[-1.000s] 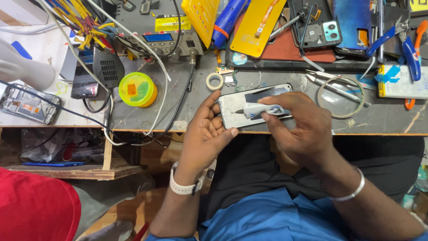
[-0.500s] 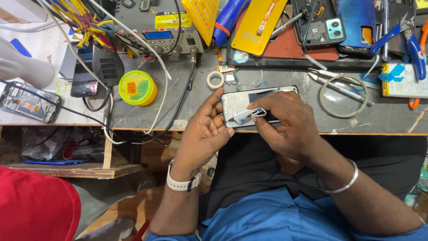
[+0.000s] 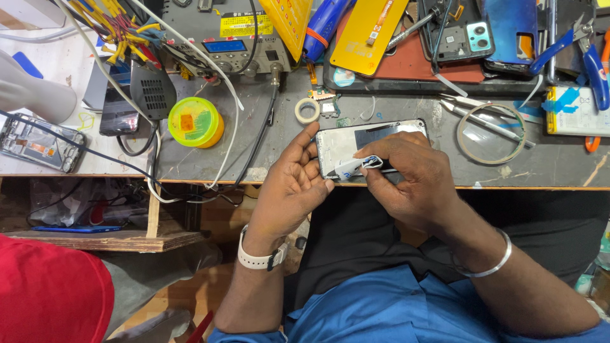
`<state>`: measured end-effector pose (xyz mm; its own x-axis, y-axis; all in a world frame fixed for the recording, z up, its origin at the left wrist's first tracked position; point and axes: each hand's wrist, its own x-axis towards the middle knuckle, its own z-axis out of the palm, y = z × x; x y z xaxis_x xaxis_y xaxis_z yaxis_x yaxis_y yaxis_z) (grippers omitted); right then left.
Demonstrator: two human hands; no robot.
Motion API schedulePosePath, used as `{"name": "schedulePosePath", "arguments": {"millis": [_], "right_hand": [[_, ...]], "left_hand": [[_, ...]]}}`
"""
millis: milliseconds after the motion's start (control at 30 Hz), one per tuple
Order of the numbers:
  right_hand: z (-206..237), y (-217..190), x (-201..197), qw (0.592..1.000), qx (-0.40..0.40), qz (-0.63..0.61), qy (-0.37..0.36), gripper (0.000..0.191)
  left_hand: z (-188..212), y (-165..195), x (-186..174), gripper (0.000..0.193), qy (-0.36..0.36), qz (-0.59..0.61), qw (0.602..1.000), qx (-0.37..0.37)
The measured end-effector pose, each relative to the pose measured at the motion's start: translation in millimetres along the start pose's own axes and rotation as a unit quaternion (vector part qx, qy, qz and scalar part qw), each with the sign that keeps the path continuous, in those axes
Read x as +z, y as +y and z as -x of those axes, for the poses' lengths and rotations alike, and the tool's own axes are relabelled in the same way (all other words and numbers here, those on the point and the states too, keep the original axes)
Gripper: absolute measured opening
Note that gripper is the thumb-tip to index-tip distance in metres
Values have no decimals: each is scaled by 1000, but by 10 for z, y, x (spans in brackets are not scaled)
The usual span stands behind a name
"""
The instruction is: The person cleans the edges of a disassembled smartphone frame with a small tube of adhesive or sealant. They then pick up a new screen assembly, peel off protective films, and begin aligning the ribbon cable connectors with the phone's internal components.
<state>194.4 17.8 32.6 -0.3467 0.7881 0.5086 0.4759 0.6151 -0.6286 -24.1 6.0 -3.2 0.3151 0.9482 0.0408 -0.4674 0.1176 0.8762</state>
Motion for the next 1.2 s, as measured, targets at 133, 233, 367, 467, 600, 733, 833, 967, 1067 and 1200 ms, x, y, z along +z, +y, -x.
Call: {"name": "schedulePosePath", "arguments": {"millis": [133, 233, 367, 467, 600, 733, 833, 967, 1067, 1200], "right_hand": [[12, 1, -6, 1000, 1, 15, -3, 23], [17, 5, 0, 1000, 3, 4, 2, 22], [5, 10, 17, 1000, -3, 8, 6, 22], [-6, 4, 19, 1000, -1, 5, 6, 22], [-22, -3, 22, 1000, 5, 2, 7, 21], [-32, 1, 27, 1000, 3, 5, 11, 21], [-32, 1, 22, 1000, 0, 4, 8, 21], [-30, 3, 13, 1000, -1, 4, 4, 20], [-34, 4, 10, 1000, 2, 0, 4, 19], [-60, -5, 19, 1000, 0, 6, 11, 18]], "left_hand": [[1, 7, -1, 90, 0, -3, 1000, -3], [-2, 12, -12, 90, -1, -13, 1000, -4], [8, -1, -12, 90, -6, -1, 1000, 2], [15, -4, -16, 89, -12, 8, 1000, 5], [14, -6, -22, 89, -10, 12, 1000, 0], [14, -3, -28, 88, -11, 10, 1000, -5], [12, 0, -31, 88, -14, 13, 1000, -4], [11, 0, -33, 88, -15, 15, 1000, -1], [9, -7, -27, 88, -9, 4, 1000, -3], [12, -4, -24, 88, -10, 4, 1000, -1]]}}
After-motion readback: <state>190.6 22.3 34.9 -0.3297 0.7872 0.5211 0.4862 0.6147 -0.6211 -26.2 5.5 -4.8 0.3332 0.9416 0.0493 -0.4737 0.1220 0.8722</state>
